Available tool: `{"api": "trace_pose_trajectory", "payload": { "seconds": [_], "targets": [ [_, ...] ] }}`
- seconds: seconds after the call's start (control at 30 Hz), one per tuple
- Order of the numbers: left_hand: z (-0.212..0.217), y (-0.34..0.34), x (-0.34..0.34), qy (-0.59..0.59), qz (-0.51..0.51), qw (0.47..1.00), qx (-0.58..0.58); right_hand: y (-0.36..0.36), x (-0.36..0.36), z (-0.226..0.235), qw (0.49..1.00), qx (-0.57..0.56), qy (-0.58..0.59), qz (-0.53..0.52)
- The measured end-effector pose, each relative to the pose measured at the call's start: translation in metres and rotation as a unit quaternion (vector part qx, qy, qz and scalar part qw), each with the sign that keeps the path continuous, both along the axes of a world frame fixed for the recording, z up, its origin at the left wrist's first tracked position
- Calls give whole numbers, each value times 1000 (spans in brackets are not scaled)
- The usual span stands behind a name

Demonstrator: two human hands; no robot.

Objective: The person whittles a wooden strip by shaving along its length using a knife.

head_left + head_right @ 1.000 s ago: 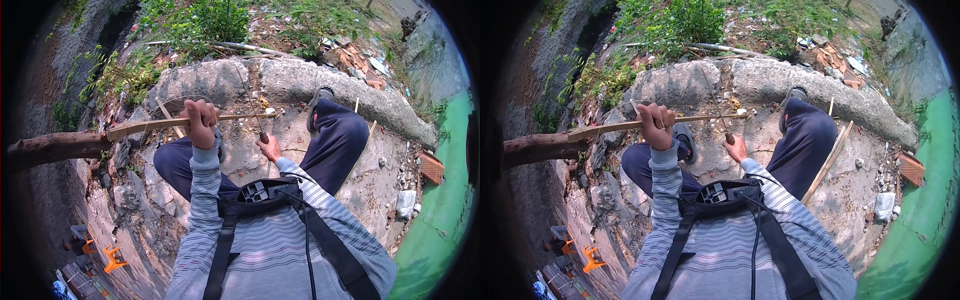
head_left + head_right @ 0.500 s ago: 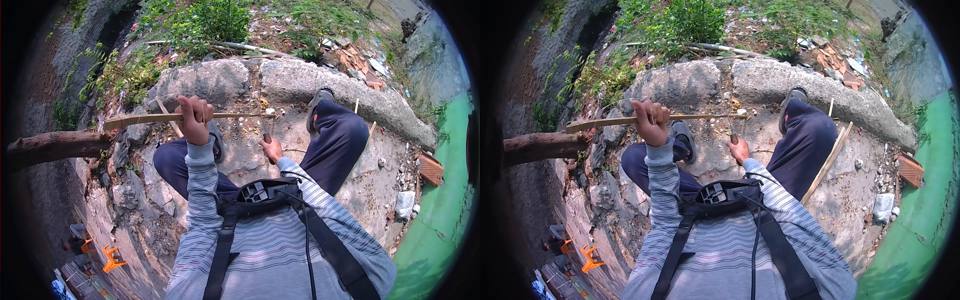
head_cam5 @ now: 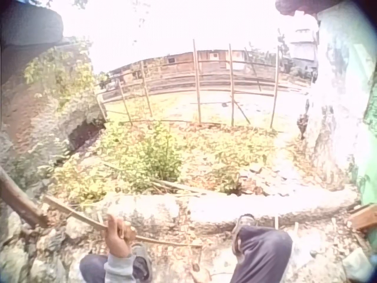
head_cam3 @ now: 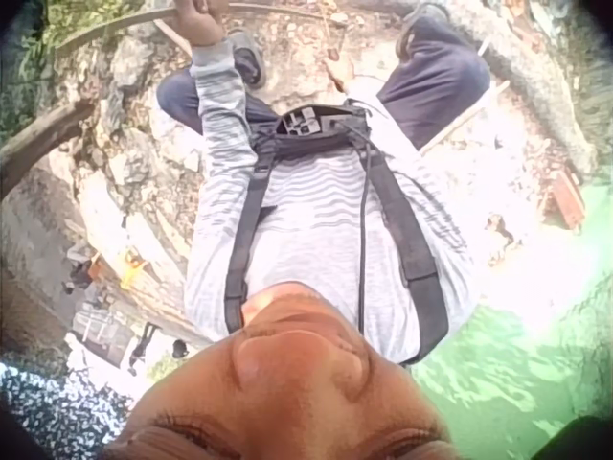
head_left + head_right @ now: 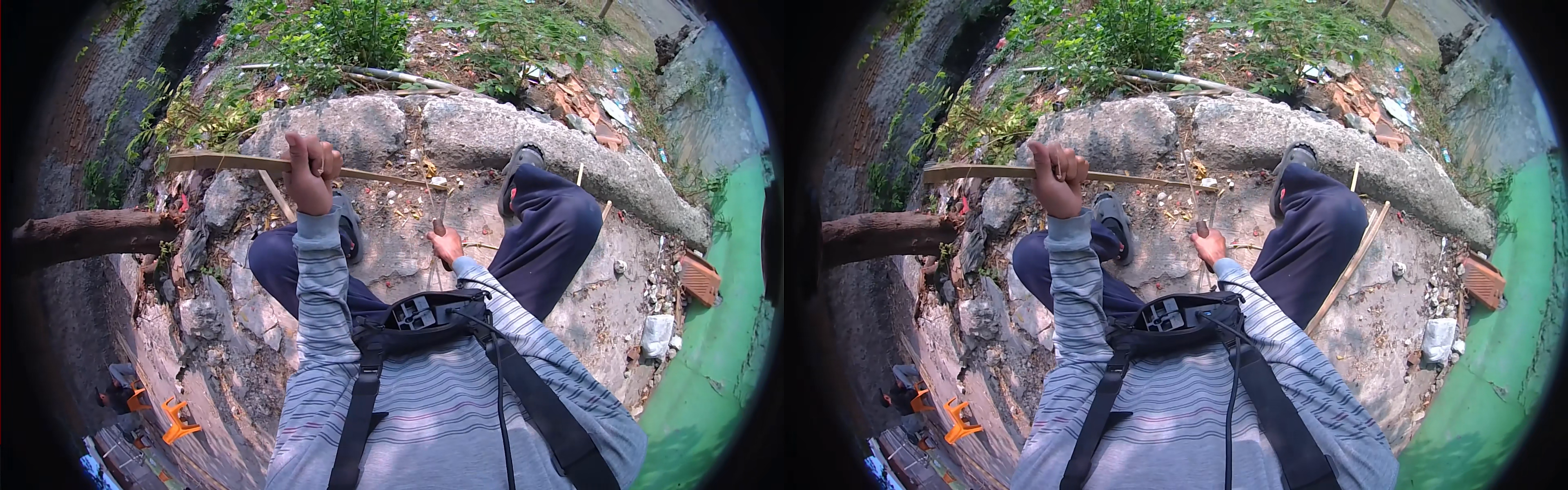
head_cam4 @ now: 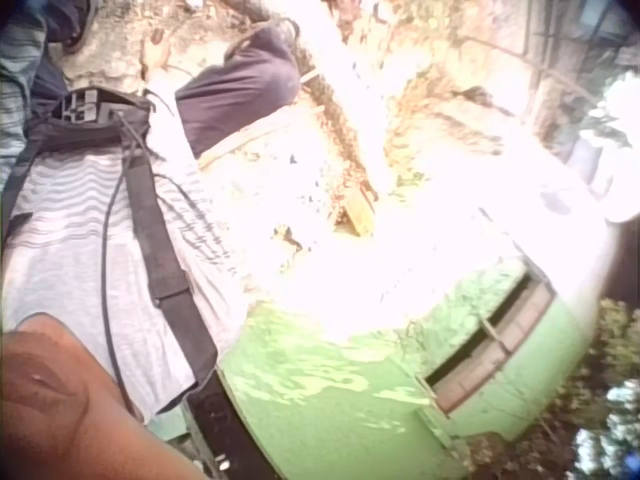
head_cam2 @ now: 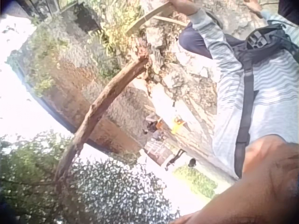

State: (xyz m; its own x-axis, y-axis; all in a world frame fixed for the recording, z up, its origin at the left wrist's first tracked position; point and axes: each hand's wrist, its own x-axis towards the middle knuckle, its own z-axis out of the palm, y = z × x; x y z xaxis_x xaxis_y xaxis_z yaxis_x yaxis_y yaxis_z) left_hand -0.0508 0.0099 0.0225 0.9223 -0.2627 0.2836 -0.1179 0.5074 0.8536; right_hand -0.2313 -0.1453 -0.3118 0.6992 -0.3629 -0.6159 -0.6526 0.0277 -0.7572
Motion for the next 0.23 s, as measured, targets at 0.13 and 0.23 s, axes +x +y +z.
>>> {"api": "trace_pose_trajectory", "payload": {
  "seconds": [0.13, 0.23],
  "targets": [
    [4, -7, 6, -21, -8, 1000, 11, 0, -1, 9, 999, 30, -11, 27],
    [6, -10, 15, 21, 8, 1000, 1, 3, -9, 21, 996, -11, -81, 28]
  ]
}}
